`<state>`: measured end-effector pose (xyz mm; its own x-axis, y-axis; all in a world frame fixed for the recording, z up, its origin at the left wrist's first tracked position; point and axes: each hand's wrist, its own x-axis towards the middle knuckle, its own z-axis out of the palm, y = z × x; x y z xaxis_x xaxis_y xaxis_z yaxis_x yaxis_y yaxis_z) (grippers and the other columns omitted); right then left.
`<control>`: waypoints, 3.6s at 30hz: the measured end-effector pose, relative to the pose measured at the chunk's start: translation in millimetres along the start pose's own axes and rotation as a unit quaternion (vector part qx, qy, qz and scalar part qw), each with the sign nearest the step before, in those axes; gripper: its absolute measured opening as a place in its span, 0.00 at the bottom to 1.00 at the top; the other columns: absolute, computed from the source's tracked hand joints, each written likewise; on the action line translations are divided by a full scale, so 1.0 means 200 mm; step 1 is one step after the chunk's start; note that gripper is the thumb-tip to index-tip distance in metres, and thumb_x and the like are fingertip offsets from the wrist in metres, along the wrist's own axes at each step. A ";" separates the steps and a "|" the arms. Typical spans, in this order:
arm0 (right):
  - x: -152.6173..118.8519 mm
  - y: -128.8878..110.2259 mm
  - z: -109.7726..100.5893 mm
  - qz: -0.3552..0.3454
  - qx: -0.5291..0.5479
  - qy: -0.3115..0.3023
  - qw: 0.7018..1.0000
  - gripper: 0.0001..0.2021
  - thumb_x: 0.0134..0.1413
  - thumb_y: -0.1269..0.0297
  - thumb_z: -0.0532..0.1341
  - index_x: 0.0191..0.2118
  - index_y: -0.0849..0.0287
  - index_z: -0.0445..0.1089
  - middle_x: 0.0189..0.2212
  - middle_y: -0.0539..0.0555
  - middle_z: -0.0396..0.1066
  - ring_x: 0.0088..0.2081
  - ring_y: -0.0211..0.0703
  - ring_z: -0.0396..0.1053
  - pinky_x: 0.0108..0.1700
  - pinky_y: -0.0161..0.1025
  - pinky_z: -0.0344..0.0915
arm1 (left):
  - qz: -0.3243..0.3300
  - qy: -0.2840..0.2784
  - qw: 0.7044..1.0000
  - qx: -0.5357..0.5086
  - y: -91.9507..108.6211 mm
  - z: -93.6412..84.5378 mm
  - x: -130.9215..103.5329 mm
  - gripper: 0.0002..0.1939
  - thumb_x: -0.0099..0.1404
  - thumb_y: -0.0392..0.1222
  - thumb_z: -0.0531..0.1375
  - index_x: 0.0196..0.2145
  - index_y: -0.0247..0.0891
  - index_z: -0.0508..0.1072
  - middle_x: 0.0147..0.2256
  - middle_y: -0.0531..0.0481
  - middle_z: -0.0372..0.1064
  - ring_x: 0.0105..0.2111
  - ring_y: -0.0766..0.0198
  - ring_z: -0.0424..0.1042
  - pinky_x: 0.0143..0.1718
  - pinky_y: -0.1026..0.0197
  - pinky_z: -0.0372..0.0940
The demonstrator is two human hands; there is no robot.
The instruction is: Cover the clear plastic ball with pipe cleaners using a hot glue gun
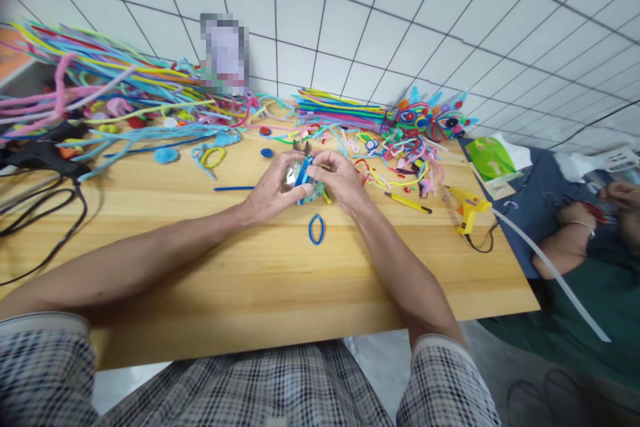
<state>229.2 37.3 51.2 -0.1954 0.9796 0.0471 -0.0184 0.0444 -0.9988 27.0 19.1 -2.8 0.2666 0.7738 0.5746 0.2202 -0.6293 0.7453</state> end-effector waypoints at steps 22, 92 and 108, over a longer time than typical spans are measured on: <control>-0.07 -0.16 -0.03 -0.038 -0.172 -0.040 0.984 0.13 0.54 0.50 0.74 0.32 0.52 0.75 0.30 0.49 0.75 0.33 0.44 0.70 0.38 0.43 0.67 | -0.049 0.000 0.999 -0.011 0.05 -0.01 0.00 0.25 0.77 0.58 0.65 0.62 0.43 0.70 0.57 0.41 0.75 0.59 0.49 0.76 0.64 0.43 0.73; -0.22 -0.14 -0.08 -0.368 -0.479 -0.003 0.797 0.07 0.76 0.61 0.65 0.51 0.51 0.82 0.42 0.55 0.80 0.44 0.50 0.76 0.49 0.48 0.71 | 0.004 -0.006 0.999 0.034 0.02 0.01 -0.02 0.27 0.76 0.53 0.65 0.66 0.39 0.67 0.60 0.36 0.74 0.62 0.46 0.76 0.66 0.42 0.72; -0.13 -0.02 -0.25 -0.331 -0.557 0.130 0.750 0.11 0.81 0.58 0.58 0.42 0.51 0.72 0.40 0.57 0.77 0.44 0.53 0.74 0.46 0.49 0.70 | 0.012 -0.025 0.999 0.044 0.04 0.02 0.00 0.26 0.76 0.54 0.66 0.65 0.41 0.68 0.60 0.38 0.75 0.64 0.45 0.75 0.68 0.41 0.71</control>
<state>283.0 21.4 53.2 -0.3049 0.6689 0.6780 0.8328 0.5326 -0.1509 31.6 13.5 0.8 0.3189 0.7550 0.5730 0.2934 -0.6535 0.6977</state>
